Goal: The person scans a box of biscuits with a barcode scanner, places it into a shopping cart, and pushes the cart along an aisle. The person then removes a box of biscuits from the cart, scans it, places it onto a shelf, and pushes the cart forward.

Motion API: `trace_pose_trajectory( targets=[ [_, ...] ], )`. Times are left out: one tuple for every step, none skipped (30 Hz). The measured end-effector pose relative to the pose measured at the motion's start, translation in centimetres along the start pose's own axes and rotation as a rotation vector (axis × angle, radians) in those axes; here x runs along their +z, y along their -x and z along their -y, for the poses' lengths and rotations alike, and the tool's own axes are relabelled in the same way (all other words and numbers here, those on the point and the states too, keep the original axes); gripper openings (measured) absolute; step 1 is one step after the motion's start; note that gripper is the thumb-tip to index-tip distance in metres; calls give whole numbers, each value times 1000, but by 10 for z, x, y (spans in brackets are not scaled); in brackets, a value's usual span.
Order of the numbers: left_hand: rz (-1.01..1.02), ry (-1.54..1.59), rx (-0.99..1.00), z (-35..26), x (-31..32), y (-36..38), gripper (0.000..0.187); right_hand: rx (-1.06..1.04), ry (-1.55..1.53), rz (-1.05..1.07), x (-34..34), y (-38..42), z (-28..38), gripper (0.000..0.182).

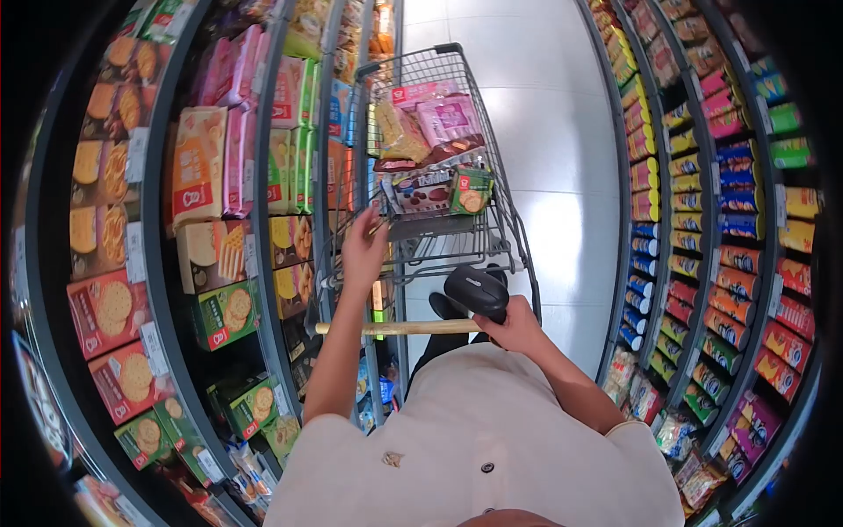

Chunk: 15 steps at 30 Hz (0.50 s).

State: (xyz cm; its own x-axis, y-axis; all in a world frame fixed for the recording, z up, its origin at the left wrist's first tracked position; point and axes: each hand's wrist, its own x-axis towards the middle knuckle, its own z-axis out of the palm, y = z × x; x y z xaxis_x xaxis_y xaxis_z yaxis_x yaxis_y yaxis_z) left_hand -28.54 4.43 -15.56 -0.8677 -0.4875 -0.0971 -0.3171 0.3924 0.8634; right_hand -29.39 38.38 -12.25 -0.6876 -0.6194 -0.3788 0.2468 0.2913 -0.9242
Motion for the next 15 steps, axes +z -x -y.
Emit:
trace_pose_trajectory(
  targets=[
    [-76, 50, -11, -3, -18, 26, 42, -20, 50, 11, 1, -2, -3, 22],
    [-131, -51, -16, -5, -36, 51, 35, -43, 103, 24, 3, -3, -10, 23],
    [-188, -152, -23, -5, -52, 77, 29, -70, 156, 38, 5, -3, -12, 24],
    [-216, -187, -79, -2, -63, 100, 24, -68, 213, 40, 7, -2, -9, 26],
    [-251, -217, -125, 5, -73, 120, 20, -79, 273, 36, 10, -1, -5, 28],
    [-268, -325, -49, 28, -79, 137, 18, -30, 373, 93, 8, 0, 6, 30],
    [-300, -289, -21, 47, -79, 149, 18, -77, 396, 80, 11, -1, 9, 30],
    [-248, -339, -46, 62, -82, 154, 19, -57, 464, 79, 15, -2, 5, 30],
    [-231, -459, 17, 50, -82, 154, 20, -80, 563, 75, 18, -3, 3, 35],
    [-226, -415, 8, 37, -81, 150, 25, -95, 552, 37, 24, -4, 11, 41],
    [-185, -444, -80, 35, -80, 142, 29, 139, 515, 116, 22, -3, 18, 37],
    [-134, -468, -170, 34, -79, 135, 34, 97, 437, 62, 24, -8, 8, 35],
    [-129, -534, -190, 32, -78, 130, 37, 57, 356, 9, 26, -14, -14, 34],
    [-119, -599, -213, 31, -77, 125, 40, 20, 273, -42, 26, -18, -23, 32],
    [-104, -664, -239, 31, -76, 123, 44, 57, 187, -57, 25, -18, -18, 28]
  ],
)
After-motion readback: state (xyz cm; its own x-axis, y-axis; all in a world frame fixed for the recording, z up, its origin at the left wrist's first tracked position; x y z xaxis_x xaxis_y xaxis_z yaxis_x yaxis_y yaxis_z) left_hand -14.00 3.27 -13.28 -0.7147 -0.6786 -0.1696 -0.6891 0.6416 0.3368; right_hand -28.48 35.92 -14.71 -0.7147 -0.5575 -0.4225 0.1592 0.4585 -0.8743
